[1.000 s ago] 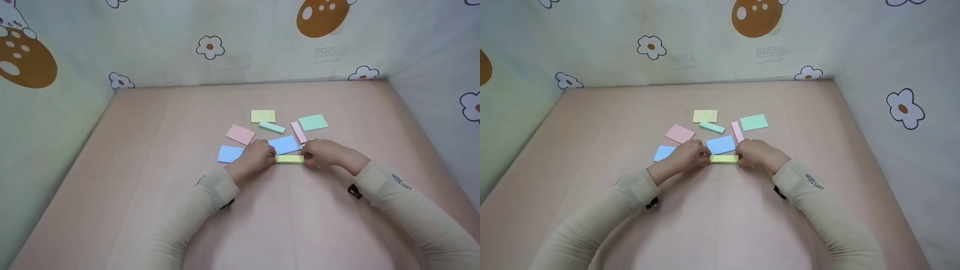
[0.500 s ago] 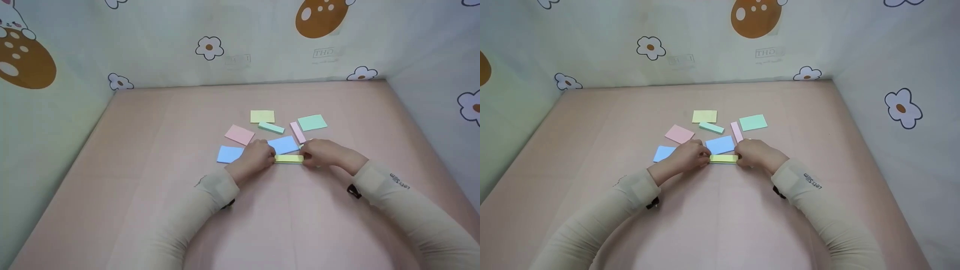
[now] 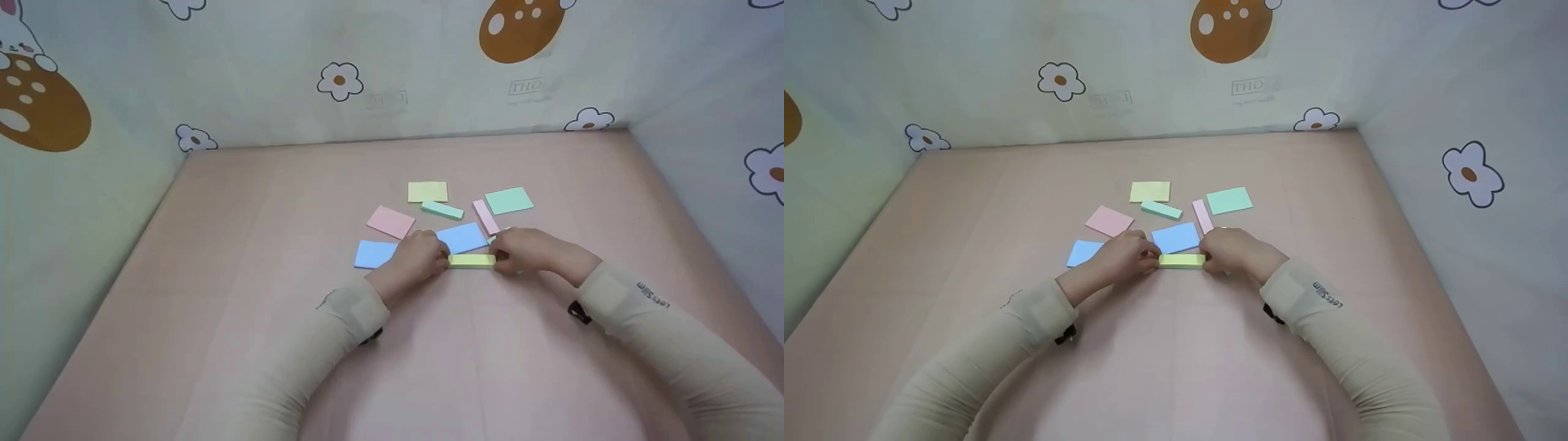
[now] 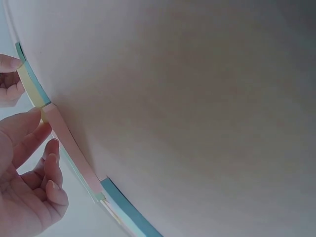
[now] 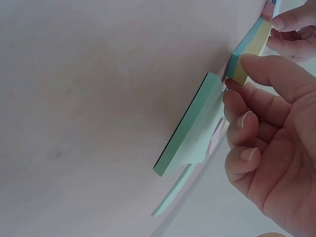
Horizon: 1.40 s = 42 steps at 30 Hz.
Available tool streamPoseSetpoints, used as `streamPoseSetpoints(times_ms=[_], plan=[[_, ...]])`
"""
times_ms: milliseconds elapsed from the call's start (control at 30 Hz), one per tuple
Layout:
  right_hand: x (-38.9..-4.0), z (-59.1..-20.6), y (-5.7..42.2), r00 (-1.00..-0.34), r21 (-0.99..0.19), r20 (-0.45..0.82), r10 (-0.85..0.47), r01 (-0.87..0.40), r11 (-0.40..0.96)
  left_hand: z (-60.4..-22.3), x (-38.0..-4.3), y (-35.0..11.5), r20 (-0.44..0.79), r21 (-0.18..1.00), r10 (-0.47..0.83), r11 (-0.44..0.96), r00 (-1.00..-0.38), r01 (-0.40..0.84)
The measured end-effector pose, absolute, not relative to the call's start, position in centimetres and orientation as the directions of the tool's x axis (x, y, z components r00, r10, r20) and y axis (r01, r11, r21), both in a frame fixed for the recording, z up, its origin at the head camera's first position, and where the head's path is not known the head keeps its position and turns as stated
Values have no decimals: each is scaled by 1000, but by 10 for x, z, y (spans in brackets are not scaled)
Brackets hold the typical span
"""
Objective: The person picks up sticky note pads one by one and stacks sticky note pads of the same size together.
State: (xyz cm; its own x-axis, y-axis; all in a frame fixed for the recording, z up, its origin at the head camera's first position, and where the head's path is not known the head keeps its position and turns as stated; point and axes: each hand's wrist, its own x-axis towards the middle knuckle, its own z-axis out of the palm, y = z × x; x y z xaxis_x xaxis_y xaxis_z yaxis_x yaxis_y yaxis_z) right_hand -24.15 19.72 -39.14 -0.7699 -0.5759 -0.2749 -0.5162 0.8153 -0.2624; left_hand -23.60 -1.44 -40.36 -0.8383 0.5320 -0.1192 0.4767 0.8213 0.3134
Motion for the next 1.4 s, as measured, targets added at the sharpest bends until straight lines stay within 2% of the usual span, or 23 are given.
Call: streamPoseSetpoints(times_ms=[167, 400, 667, 933, 1233, 1400], plan=[[-241, -392, 197, -767, -262, -271, -582, -523, 811, -404, -236, -14, -136, 317, 523, 828, -841, 463], [-242, -392, 197, -766, -257, -271, -583, -526, 811, -404, -235, -15, -84, 291, 550, 811, -831, 507], [-243, -390, 198, -759, -278, -309, -573, -503, 818, -403, -236, -15, -112, 305, 533, 821, -838, 482], [-245, -387, 202, -763, -317, -314, -565, -477, 820, -394, -236, -17, -88, 351, 499, 825, -862, 442], [-240, -392, 193, -784, -192, -269, -560, -526, 829, -392, -236, -16, -123, 346, 471, 845, -874, 407], [-241, -396, 194, -781, -179, -245, -574, -545, 819, -391, -237, -13, -147, 319, 471, 855, -870, 409]])
